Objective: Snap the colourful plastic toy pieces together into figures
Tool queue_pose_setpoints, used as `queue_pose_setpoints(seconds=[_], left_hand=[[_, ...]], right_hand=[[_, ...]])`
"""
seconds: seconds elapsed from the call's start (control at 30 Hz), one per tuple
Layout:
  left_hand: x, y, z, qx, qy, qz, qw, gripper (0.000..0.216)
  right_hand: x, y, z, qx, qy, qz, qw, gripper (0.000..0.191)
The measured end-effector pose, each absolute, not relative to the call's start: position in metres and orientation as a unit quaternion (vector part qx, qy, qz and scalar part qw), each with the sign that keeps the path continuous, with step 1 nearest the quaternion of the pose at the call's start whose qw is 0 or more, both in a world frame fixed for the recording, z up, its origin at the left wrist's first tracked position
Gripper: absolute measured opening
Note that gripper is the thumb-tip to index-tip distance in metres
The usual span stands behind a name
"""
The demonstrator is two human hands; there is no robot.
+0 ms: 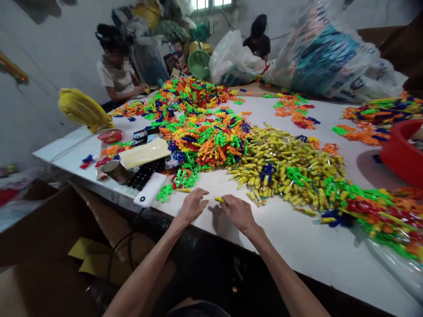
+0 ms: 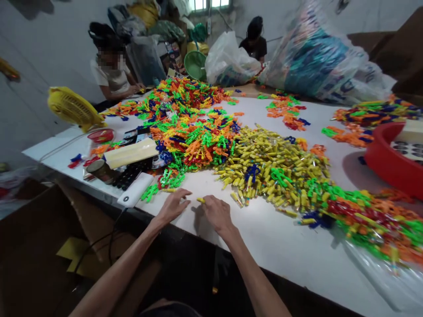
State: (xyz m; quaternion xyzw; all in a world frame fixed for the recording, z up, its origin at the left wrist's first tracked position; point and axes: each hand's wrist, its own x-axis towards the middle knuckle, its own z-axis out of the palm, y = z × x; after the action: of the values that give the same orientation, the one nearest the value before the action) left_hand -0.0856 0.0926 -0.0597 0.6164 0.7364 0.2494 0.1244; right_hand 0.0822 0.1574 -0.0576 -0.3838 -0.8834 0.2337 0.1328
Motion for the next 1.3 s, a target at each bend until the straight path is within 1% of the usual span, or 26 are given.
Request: queue_pose_setpoints(seconds=[0.07, 0.1, 0.17, 0.2, 0.27, 0.3, 0.37, 0.4, 0.43, 0.5, 0.53, 0.57, 0.6, 0.63, 0.67, 0.7, 0.73, 0.77, 0.8, 0.87, 1.03, 1.1, 1.2, 1.3], left_hand=[[-0.106, 0.086, -0.058, 0.562, 0.808, 0.176, 0.010, 0.021], [-0.115, 0.083, -0.059, 0.538, 0.830, 0.147, -0.027, 0.020], [-0.125, 0.082, -0.061, 0.520, 0.841, 0.146, -0.041, 0.018], [-0.125, 0.084, -0.063, 0.516, 0.837, 0.181, -0.027, 0.015], [-0.117, 0.088, -0.068, 0.481, 0.821, 0.302, 0.049, 0.010], [-0.110, 0.091, -0.071, 0.444, 0.806, 0.376, 0.111, 0.012], [-0.091, 0.096, -0.075, 0.342, 0.744, 0.516, 0.252, 0.026], [-0.082, 0.097, -0.076, 0.295, 0.703, 0.566, 0.314, 0.033], [-0.075, 0.099, -0.077, 0.266, 0.663, 0.598, 0.363, 0.039], [-0.069, 0.101, -0.075, 0.271, 0.625, 0.602, 0.417, 0.043], [-0.072, 0.102, -0.073, 0.304, 0.636, 0.577, 0.412, 0.041], [-0.079, 0.103, -0.070, 0.345, 0.670, 0.540, 0.375, 0.037], [-0.088, 0.104, -0.066, 0.382, 0.719, 0.494, 0.305, 0.032], [-0.101, 0.106, -0.062, 0.407, 0.774, 0.437, 0.210, 0.028], [-0.114, 0.108, -0.059, 0.410, 0.825, 0.375, 0.102, 0.028], [-0.127, 0.110, -0.058, 0.403, 0.862, 0.306, 0.018, 0.031], [-0.138, 0.112, -0.057, 0.396, 0.886, 0.240, -0.032, 0.035], [-0.146, 0.114, -0.058, 0.400, 0.896, 0.184, -0.059, 0.037], [-0.149, 0.116, -0.061, 0.417, 0.895, 0.140, -0.069, 0.037], [-0.142, 0.118, -0.069, 0.481, 0.868, 0.097, -0.080, 0.037], [-0.079, 0.126, -0.091, 0.596, 0.786, 0.120, -0.111, 0.042], [-0.056, 0.133, -0.093, 0.631, 0.758, 0.140, -0.093, 0.040], [-0.033, 0.146, -0.089, 0.676, 0.715, 0.174, -0.040, 0.028], [-0.026, 0.154, -0.079, 0.623, 0.736, 0.264, 0.040, 0.020]], right_hand=[[0.091, 0.165, -0.066, -0.419, -0.831, 0.328, 0.163, 0.019], [0.094, 0.169, -0.071, -0.427, -0.797, 0.384, 0.186, 0.021], [0.093, 0.173, -0.082, -0.424, -0.737, 0.474, 0.229, 0.029], [0.089, 0.173, -0.085, -0.417, -0.716, 0.504, 0.243, 0.032], [0.072, 0.169, -0.087, -0.400, -0.690, 0.544, 0.261, 0.037], [0.062, 0.166, -0.085, -0.388, -0.679, 0.562, 0.269, 0.039], [0.041, 0.157, -0.080, -0.359, -0.654, 0.599, 0.290, 0.042], [0.032, 0.152, -0.077, -0.350, -0.641, 0.613, 0.301, 0.042], [0.026, 0.149, -0.076, -0.346, -0.628, 0.624, 0.310, 0.042], [0.022, 0.146, -0.076, -0.351, -0.607, 0.642, 0.310, 0.042], [0.024, 0.146, -0.078, -0.360, -0.602, 0.645, 0.305, 0.042], [0.029, 0.148, -0.080, -0.371, -0.599, 0.643, 0.299, 0.042], [0.035, 0.151, -0.083, -0.385, -0.597, 0.639, 0.294, 0.042], [0.043, 0.154, -0.086, -0.402, -0.592, 0.635, 0.291, 0.043], [0.051, 0.157, -0.088, -0.418, -0.584, 0.633, 0.290, 0.044], [0.059, 0.160, -0.089, -0.433, -0.572, 0.632, 0.292, 0.044], [0.066, 0.161, -0.090, -0.442, -0.561, 0.634, 0.296, 0.045], [0.071, 0.162, -0.091, -0.448, -0.550, 0.637, 0.301, 0.045], [0.076, 0.162, -0.090, -0.450, -0.542, 0.640, 0.306, 0.045], [0.081, 0.161, -0.089, -0.451, -0.534, 0.644, 0.309, 0.046], [0.093, 0.159, -0.085, -0.457, -0.539, 0.637, 0.309, 0.047], [0.106, 0.160, -0.084, -0.464, -0.533, 0.628, 0.326, 0.047], [0.133, 0.163, -0.082, -0.487, -0.523, 0.600, 0.360, 0.045], [0.159, 0.166, -0.076, -0.504, -0.524, 0.574, 0.377, 0.040]])
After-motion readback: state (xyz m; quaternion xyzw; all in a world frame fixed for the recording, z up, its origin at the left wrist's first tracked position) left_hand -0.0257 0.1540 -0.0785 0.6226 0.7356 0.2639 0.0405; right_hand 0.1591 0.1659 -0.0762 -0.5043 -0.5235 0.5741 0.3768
